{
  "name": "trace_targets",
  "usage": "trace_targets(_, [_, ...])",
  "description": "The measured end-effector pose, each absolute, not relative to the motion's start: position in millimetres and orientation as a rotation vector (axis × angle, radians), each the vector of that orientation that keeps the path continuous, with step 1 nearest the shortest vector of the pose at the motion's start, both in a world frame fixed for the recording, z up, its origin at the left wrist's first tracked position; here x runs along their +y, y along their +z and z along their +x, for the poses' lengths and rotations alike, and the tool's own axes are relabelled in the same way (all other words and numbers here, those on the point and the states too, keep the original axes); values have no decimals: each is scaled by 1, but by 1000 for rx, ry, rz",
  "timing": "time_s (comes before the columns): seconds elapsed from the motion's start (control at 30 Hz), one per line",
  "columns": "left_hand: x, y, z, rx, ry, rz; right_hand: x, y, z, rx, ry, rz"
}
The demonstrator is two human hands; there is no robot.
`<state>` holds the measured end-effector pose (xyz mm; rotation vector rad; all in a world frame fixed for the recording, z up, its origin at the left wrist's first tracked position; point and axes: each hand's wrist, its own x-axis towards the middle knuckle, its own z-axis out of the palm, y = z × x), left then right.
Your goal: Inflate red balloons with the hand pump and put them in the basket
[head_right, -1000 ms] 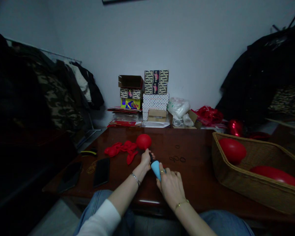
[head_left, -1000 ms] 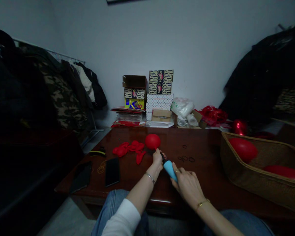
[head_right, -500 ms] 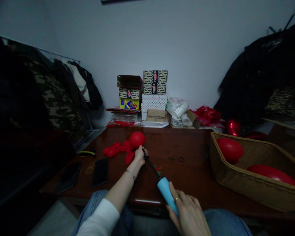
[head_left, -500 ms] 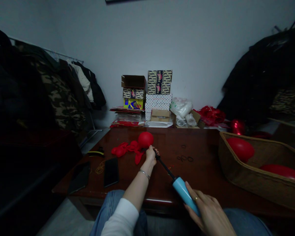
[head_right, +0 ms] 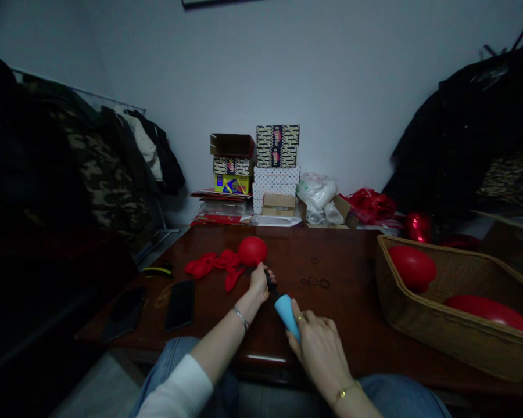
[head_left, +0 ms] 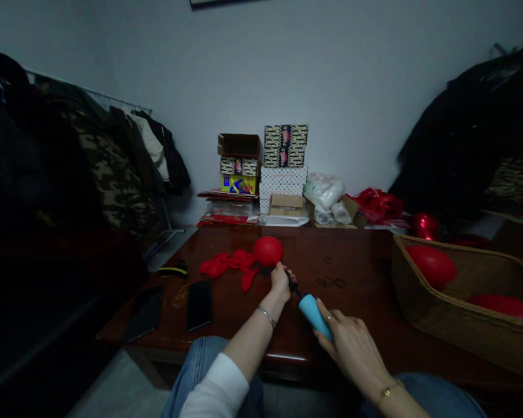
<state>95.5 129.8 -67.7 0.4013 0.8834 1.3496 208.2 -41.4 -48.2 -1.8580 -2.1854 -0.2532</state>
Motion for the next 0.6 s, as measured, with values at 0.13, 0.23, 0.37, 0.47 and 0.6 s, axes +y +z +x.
trace_targets(0.13, [125, -68, 99, 903, 1319, 410, -21, -41, 193, -2182, -265, -1926])
trace_targets(0.23, [127, -68, 98, 917, 1333, 424, -20, -44, 189, -2168, -257, -1905])
trace_targets(0.37, [132, -67, 94, 917, 1334, 440, -35, -55, 198, -2138, -278, -1821])
trace_targets(0.47, [139, -65, 87, 905, 1364, 436, -54, -62, 214, -2141, -279, -1740])
trace_targets(0.6, [145, -62, 77, 893, 1397, 425, -79, -69, 238, -2144, -258, -1662])
